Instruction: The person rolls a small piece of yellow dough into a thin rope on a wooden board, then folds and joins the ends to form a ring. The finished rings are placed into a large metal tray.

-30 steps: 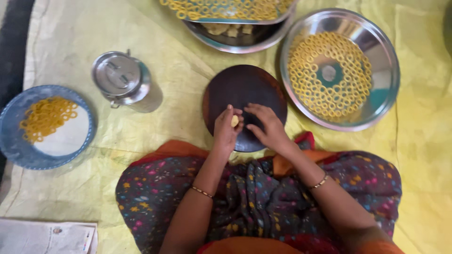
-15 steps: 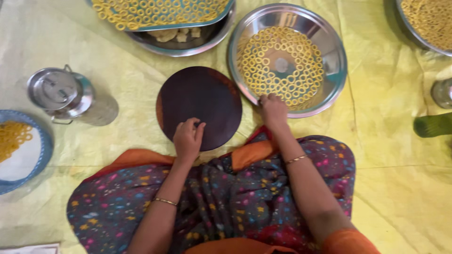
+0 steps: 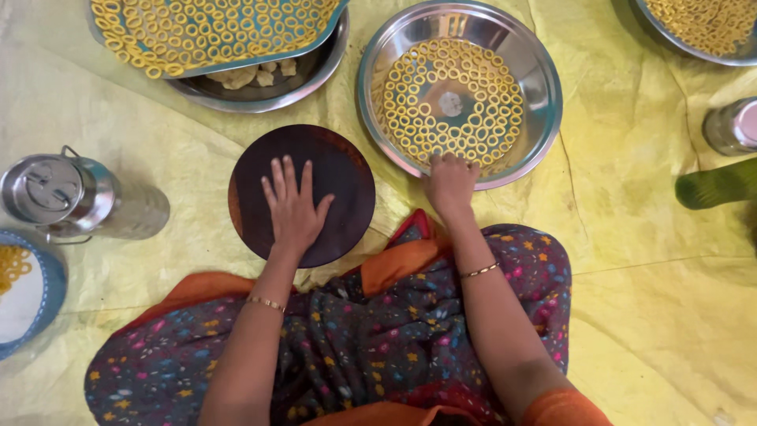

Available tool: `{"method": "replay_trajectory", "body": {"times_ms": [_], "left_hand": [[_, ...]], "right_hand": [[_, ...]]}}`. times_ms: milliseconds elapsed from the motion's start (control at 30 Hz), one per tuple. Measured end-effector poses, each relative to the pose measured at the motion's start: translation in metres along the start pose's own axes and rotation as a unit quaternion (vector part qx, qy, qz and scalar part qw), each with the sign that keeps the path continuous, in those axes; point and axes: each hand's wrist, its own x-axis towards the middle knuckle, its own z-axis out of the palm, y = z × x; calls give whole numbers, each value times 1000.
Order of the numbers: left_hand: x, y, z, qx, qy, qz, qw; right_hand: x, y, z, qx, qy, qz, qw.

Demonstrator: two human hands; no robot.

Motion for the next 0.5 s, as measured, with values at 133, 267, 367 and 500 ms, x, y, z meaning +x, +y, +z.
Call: {"method": "replay_trajectory", "body": {"times_ms": [133, 267, 367, 500], "left_hand": [[57, -15, 5, 51, -2, 18, 999], [65, -9, 6, 44, -22, 22, 999], [31, 7, 2, 51, -63, 85, 993], [-34, 20, -19, 40, -122, 131, 983]], "right_hand": [[-10, -44, -3, 71, 48, -72, 994], [-25, -79, 4, 124, 34, -134, 983], [-33, -94, 10, 84, 16, -160, 983], [-33, -101, 9, 62, -75, -154, 983]]}}
